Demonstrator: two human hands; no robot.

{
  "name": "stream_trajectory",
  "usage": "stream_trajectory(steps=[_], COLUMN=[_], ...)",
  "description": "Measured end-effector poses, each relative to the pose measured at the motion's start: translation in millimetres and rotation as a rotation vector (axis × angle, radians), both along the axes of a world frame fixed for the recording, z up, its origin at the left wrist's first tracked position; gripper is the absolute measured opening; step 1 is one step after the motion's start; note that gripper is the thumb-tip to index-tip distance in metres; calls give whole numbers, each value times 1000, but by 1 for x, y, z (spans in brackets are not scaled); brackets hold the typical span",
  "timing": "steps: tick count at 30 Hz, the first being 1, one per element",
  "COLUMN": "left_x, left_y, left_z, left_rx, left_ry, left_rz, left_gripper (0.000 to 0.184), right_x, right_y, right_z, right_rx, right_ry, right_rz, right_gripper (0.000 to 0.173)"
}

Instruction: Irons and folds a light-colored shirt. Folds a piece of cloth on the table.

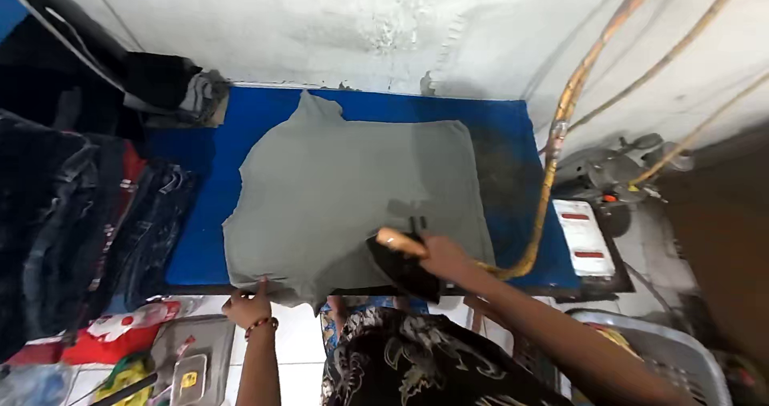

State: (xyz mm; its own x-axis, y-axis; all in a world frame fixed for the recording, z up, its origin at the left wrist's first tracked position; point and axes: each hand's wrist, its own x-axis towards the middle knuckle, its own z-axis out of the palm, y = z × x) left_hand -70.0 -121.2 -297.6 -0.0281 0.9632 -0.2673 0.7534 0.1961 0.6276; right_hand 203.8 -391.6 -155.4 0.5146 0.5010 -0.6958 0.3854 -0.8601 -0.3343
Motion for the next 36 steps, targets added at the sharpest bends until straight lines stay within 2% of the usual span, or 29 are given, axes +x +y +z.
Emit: stream_trajectory(steps=[3,6,10,12,13,15,16,18,20,21,23,25,27,28,31,34,36], left_x=[-1,-12,-31,-38,-43,-52,-57,-66,-70,-70,-67,-58,-37,-22,41,100,117], left_y=[-2,-7,-15,-20,-22,-20,-18,-14,-6,-1,9,26,51,65,108,149,181], left_z=[13,18,12,12,15,22,24,30,39,43,58,77,99,108,131,143,135], left_rx=[-27,-78,-326,-413,-448,-507,-527,-539,-539,-533,-524,-559,-613,-629,-606,-563,-471], left_ry=[34,-33,-205,-185,-167,-157,-167,-207,-271,-311,-407,-472,-467,-457,-498,-649,-508], left_rz=[-24,35,63,-26,-71,-142,-161,-186,-222,-250,-308,-357,-416,-467,-599,-635,-702], left_gripper=[54,52,59,55,51,46,44,40,36,34,28,24,22,21,20,32,37], right_x=[67,130,206,219,214,188,169,110,41,14,-16,-15,8,21,63,91,87], right_y=[-67,-130,-176,-172,-167,-157,-155,-158,-165,-167,-170,-165,-152,-147,-125,-106,-88], right_z=[-19,-37,-55,-44,-39,-39,-46,-72,-98,-111,-128,-125,-104,-96,-76,-68,-63], right_rx=[33,121,92,42,42,209,302,303,232,235,299,275,218,257,593,765,668], right_ry=[-108,-187,-303,-422,-550,-822,-886,-790,-573,-521,-524,-416,-209,-128,30,66,-53], right_rz=[-323,-607,-799,-743,-630,-317,-205,-180,-344,-421,-489,-569,-748,-867,-1244,-1413,-1300], right_gripper=[51,45,43,46,51,58,58,64,76,75,61,50,44,38,6,28,44])
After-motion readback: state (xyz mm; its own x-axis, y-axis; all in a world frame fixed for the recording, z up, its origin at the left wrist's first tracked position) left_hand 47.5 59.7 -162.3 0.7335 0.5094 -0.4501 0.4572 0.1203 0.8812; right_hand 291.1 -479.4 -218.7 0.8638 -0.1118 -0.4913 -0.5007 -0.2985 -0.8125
